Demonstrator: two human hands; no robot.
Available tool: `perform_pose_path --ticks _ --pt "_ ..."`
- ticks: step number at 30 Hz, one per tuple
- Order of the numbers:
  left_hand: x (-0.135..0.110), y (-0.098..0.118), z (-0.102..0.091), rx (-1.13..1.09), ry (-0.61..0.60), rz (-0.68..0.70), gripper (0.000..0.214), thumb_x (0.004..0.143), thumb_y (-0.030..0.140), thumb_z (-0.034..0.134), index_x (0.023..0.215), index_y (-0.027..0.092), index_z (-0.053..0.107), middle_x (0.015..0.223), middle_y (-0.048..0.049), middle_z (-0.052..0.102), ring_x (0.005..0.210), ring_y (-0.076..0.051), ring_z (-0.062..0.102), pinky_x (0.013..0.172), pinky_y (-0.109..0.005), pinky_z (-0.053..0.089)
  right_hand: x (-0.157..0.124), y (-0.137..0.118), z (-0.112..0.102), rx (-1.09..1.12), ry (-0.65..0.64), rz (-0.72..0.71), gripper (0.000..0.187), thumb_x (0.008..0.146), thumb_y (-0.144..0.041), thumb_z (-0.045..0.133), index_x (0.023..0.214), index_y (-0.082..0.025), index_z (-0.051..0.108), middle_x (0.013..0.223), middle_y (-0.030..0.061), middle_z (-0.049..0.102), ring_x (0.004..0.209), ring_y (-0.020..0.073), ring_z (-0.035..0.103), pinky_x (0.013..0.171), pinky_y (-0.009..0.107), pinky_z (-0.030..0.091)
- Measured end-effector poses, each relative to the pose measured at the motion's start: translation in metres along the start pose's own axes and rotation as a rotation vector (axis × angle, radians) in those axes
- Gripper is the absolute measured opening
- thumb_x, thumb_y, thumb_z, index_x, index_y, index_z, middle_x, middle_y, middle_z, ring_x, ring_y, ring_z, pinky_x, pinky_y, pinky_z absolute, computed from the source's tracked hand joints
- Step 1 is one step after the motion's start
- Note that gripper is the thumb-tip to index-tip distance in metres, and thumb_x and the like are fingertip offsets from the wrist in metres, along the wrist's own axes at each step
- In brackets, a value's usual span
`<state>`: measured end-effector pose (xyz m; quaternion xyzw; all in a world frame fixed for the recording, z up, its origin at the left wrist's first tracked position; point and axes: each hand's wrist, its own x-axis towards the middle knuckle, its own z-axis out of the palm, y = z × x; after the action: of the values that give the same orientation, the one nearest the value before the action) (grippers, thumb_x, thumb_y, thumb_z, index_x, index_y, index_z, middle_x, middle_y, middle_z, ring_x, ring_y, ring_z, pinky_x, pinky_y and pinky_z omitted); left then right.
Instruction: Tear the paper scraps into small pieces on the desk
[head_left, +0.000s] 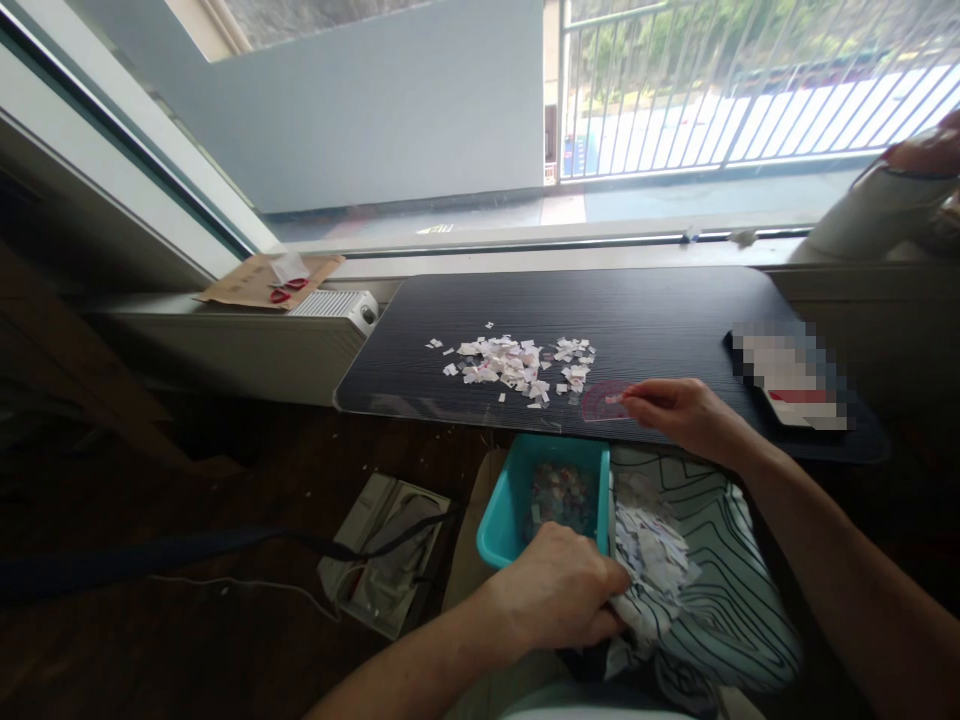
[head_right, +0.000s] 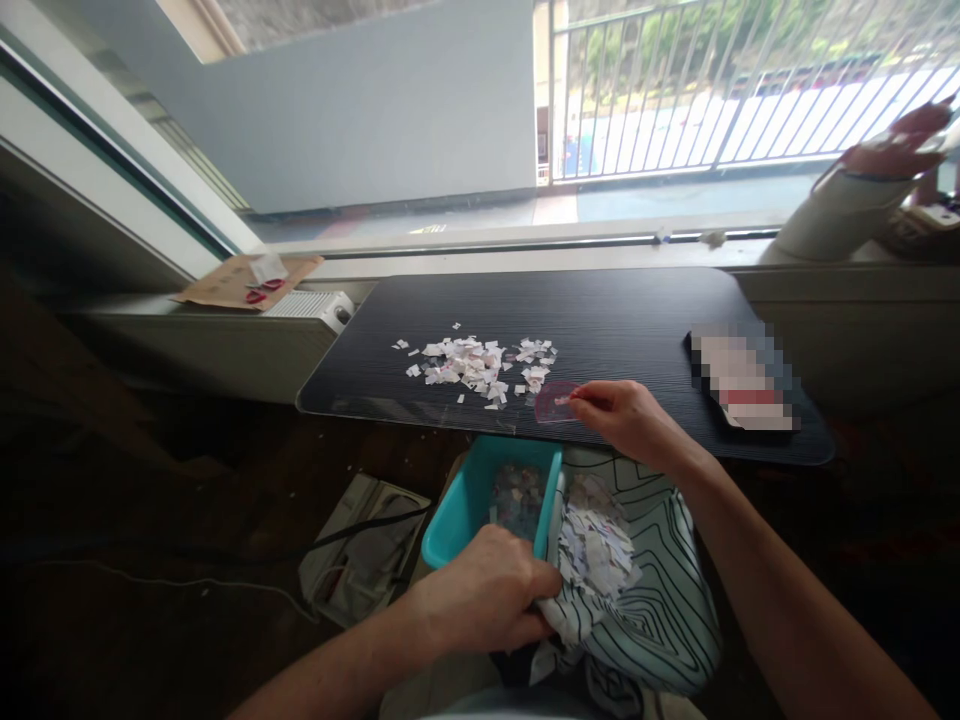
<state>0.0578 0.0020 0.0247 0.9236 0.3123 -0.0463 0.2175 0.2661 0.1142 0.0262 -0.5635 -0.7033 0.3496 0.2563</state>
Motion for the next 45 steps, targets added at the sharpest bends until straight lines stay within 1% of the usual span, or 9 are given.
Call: perform_pose_path --ticks 5,10,15,20,24,32,37,41,45 --pt "-0.005 -0.003 0.000 0.010 0.000 -0.024 0.016 0.074 0.036 0.060 0.068 0.021 0.059 0.068 -0.0027 0.067 0.065 -0.024 0.064 0.054 -0.027 0.043 0.003 0.007 -0.006 -0.026 0.075 0.014 0.033 0.076 -0.044 0.055 0.088 -0.018 0.071 0.065 0.0012 0.066 0.059 0.0133 0.056 0.053 0.022 0.042" --pt "-0.013 -0.008 -0.002 -0.003 0.002 -0.060 0.016 0.073 0.036 0.061 0.068 0.021 0.058 0.068 -0.0011 0.066 0.065 -0.022 0.064 0.053 -0.025 0.041 0.013 0.011 0.000 -0.036 0.213 0.024 0.037 0.075 -0.046 0.056 0.089 -0.016 0.071 0.062 0.0023 0.066 0.058 0.0142 0.058 0.054 0.023 0.044" --pt "-0.023 -0.013 -0.002 -0.010 0.002 -0.106 0.019 0.076 0.039 0.060 0.069 0.021 0.058 0.068 0.0000 0.066 0.065 -0.021 0.063 0.053 -0.025 0.039 0.018 0.006 0.013 -0.056 0.216 -0.039 0.036 0.077 -0.045 0.055 0.090 -0.016 0.071 0.070 0.0032 0.068 0.062 0.0147 0.058 0.057 0.024 0.044" --pt "-0.028 -0.015 -0.003 -0.035 -0.001 -0.142 0.019 0.077 0.038 0.059 0.070 0.021 0.058 0.069 0.0005 0.065 0.065 -0.020 0.062 0.053 -0.024 0.038 0.013 -0.004 0.015 -0.082 0.132 -0.093 0.034 0.079 -0.044 0.052 0.088 -0.018 0.072 0.073 0.0032 0.069 0.064 0.0146 0.059 0.058 0.023 0.044" --pt "-0.030 -0.016 -0.001 -0.033 0.003 -0.162 0.019 0.077 0.038 0.059 0.069 0.021 0.057 0.068 0.0008 0.065 0.065 -0.020 0.062 0.053 -0.024 0.037 0.021 -0.003 0.009 -0.117 0.249 -0.107 0.034 0.079 -0.042 0.052 0.089 -0.016 0.071 0.071 0.0038 0.068 0.063 0.0148 0.059 0.059 0.024 0.043" --pt "-0.035 -0.015 0.001 -0.063 -0.015 -0.172 0.018 0.075 0.036 0.061 0.068 0.020 0.055 0.069 0.0025 0.063 0.068 -0.019 0.062 0.055 -0.024 0.037 0.035 0.005 0.001 -0.225 0.323 -0.040 0.034 0.079 -0.041 0.051 0.089 -0.016 0.072 0.070 0.0036 0.069 0.062 0.0148 0.058 0.058 0.024 0.040" --pt "-0.034 -0.015 0.000 -0.059 -0.035 -0.175 0.016 0.073 0.033 0.062 0.068 0.020 0.055 0.068 0.0027 0.063 0.069 -0.019 0.061 0.056 -0.024 0.037 0.034 0.002 0.002 -0.211 0.276 -0.065 0.033 0.079 -0.041 0.050 0.088 -0.017 0.072 0.073 0.0038 0.070 0.064 0.0154 0.059 0.059 0.024 0.041" --pt "-0.031 -0.014 -0.001 -0.065 -0.019 -0.160 0.018 0.077 0.037 0.060 0.069 0.021 0.056 0.068 0.0021 0.062 0.067 -0.019 0.060 0.056 -0.024 0.036 0.029 0.004 -0.003 -0.273 0.313 -0.024 0.033 0.078 -0.042 0.051 0.087 -0.018 0.072 0.072 0.0046 0.070 0.065 0.0163 0.060 0.058 0.025 0.040" --pt "-0.028 -0.014 -0.001 -0.046 -0.028 -0.155 0.017 0.074 0.036 0.062 0.069 0.021 0.056 0.068 0.0016 0.062 0.066 -0.018 0.060 0.055 -0.024 0.036 0.028 0.007 -0.004 -0.214 0.315 -0.028 0.034 0.078 -0.043 0.051 0.088 -0.018 0.072 0.069 0.0032 0.070 0.061 0.0151 0.059 0.055 0.025 0.040"
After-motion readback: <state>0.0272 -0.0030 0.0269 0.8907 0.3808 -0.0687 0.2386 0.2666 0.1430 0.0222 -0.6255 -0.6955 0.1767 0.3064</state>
